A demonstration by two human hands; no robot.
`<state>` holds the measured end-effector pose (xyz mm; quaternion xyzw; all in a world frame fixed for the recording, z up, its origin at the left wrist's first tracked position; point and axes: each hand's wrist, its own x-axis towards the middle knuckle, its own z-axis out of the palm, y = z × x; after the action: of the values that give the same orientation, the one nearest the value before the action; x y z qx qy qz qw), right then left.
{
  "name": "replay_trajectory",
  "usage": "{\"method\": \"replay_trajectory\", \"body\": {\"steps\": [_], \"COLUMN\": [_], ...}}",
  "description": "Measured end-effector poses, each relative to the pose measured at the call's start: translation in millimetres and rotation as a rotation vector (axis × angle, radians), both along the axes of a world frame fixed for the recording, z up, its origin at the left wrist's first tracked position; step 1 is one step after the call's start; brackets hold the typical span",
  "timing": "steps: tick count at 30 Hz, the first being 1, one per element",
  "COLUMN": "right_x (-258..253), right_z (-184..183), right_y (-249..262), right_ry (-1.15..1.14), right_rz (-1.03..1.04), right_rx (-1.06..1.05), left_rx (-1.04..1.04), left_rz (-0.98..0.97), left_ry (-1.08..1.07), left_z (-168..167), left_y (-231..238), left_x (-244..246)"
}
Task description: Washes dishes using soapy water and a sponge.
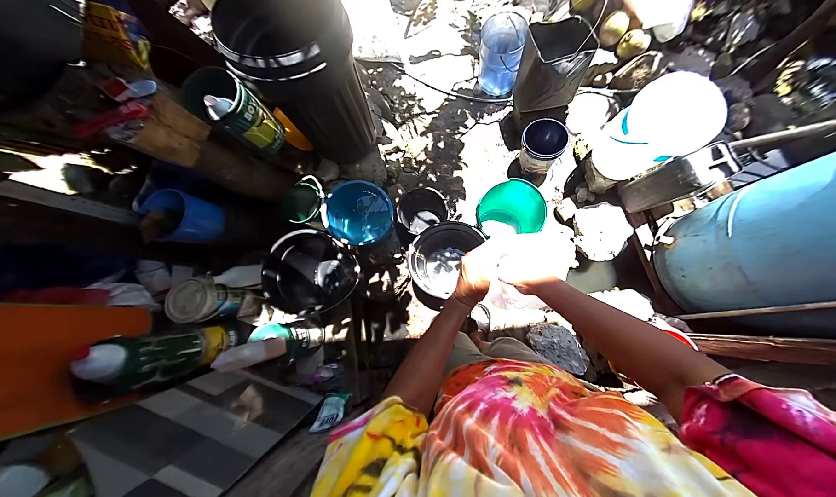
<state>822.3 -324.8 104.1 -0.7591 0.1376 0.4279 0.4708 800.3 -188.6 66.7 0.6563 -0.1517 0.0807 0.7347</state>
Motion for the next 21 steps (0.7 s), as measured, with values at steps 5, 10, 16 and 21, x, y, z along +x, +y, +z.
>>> {"method": "replay_trajectory", "body": {"steps": [5, 10, 16, 21], "right_x": [4.9, -6.3, -7.4, -4.7], "right_z": [-1.3, 24.0, 30.3, 49.2], "right_y": [-2.0, -0.7, -10.0, 5.6], "right_ry": [-0.093, -0.021, -0.139, -0.006], "right_rz": [0.223, 0.879, 0.979, 0.661], "right_rx": [-0.071, -0.205, -0.469, -0.265], "left_rx": [0.105, 0.321, 0.654, 0.674], "left_rz": [0.054, 0.106, 0.057, 0.081], "left_ry": [-0.075, -0.023, 0.280, 0.326], "left_z": [-3.0, -14.7, 2.4, 8.2], "left_y": [-1.5, 20.7, 37.2, 32.4], "left_x": [7.0, 8.3, 9.4, 13.5]}}
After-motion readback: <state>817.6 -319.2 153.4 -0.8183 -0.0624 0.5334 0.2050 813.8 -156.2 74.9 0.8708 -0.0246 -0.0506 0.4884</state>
